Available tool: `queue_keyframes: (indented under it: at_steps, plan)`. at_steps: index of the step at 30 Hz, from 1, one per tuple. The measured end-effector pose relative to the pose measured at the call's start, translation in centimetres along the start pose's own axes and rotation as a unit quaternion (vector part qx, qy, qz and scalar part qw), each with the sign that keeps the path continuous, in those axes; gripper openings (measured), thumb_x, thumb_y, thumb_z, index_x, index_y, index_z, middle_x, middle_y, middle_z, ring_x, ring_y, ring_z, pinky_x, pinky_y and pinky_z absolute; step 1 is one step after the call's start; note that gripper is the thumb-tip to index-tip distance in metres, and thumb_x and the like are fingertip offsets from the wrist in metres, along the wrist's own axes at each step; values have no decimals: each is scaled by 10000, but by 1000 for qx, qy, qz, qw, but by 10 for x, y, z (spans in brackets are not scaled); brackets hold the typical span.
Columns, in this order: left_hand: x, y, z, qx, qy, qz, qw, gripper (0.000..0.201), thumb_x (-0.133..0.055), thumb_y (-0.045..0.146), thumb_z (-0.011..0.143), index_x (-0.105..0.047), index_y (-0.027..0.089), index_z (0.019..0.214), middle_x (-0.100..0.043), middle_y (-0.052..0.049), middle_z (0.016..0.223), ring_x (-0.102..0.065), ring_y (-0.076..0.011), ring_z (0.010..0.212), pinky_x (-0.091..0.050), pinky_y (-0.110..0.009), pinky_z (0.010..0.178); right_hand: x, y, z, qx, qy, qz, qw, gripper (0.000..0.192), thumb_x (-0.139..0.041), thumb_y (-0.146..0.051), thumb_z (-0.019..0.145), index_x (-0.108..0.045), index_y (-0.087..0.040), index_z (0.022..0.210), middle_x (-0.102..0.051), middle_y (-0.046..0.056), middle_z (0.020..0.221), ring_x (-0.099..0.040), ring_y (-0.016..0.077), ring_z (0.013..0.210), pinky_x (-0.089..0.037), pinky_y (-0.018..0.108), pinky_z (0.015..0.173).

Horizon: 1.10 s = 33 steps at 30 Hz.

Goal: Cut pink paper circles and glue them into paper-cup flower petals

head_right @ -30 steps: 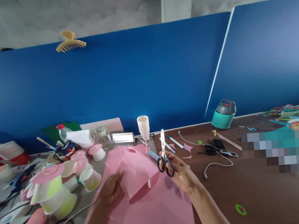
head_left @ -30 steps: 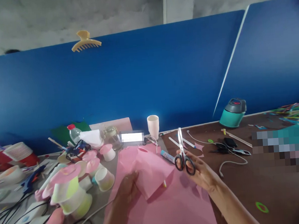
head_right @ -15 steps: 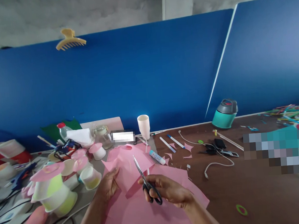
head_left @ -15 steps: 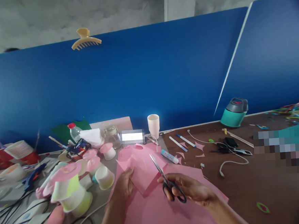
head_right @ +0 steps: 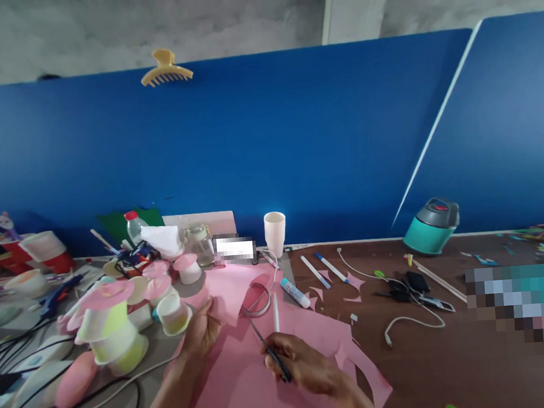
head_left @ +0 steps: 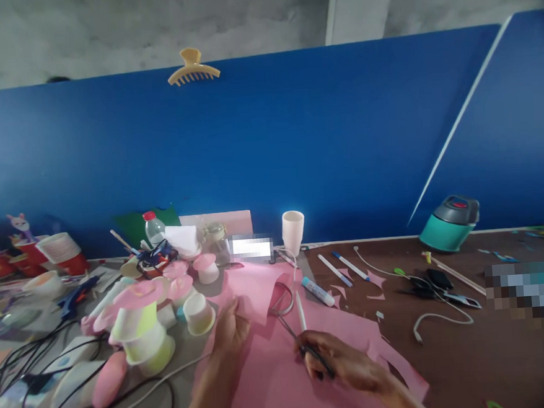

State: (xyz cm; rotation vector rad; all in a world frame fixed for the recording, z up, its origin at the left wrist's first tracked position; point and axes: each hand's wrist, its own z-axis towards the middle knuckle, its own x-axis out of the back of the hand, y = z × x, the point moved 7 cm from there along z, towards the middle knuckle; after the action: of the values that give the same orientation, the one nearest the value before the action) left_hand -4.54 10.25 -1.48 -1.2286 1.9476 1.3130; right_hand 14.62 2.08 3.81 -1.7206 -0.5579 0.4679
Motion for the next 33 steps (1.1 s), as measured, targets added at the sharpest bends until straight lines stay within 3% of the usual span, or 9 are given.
queue_keyframes:
  at_steps: [7, 11, 15, 20, 26, 33]
  plan:
    - [-23, -22, -23, 62, -71, -28, 995, 251, -426, 127, 987, -671, 74, 1002, -745, -92, 777, -749, -196, 799, -594, -286, 811, -5, 5, 7, 26, 76, 13, 997, 498, -654, -685, 727, -587, -230, 916, -478, -34, 640, -441, 148, 595, -370, 286, 593]
    - [-23, -31, -21, 101, -96, -37, 990, 275, -427, 170, 998, -668, 83, 1097, -754, -76, 738, -755, -192, 752, -581, -314, 865, -5, -4, 5, 39, 87, 21, 995, 542, -638, -752, 697, -565, -235, 842, -489, -24, 633, -415, 150, 601, -403, 302, 623]
    - [-22, -34, -18, 97, -114, -38, 988, 307, -436, 214, 1001, -656, 123, 1195, -785, -92, 847, -759, -208, 855, -553, -325, 927, 2, 1, 6, 43, 108, 16, 993, 619, -608, -807, 684, -596, -220, 881, -529, -10, 654, -444, 154, 620, -391, 305, 625]
    - [-33, -40, -29, 116, -166, -29, 979, 379, -382, 241, 1011, -634, 81, 1245, -789, -123, 933, -742, -243, 957, -499, -400, 1016, 18, 17, 10, 60, 160, 39, 984, 651, -555, -806, 738, -632, -194, 949, -613, 15, 662, -456, 145, 568, -327, 293, 568]
    - [-35, -49, -35, 118, -158, 1, 980, 309, -456, 189, 986, -656, 61, 1184, -787, -133, 946, -746, -222, 906, -530, -354, 953, 24, 15, 7, 85, 191, 62, 976, 544, -545, -728, 816, -619, -189, 809, -652, 24, 665, -403, 127, 533, -300, 294, 560]
    - [-34, -52, -41, 112, -201, 36, 972, 267, -558, 219, 945, -675, 109, 1158, -785, -126, 958, -737, -257, 910, -544, -422, 913, 32, 14, 5, 93, 237, 63, 965, 553, -566, -733, 792, -634, -185, 780, -619, 17, 633, -421, 137, 535, -302, 293, 549]
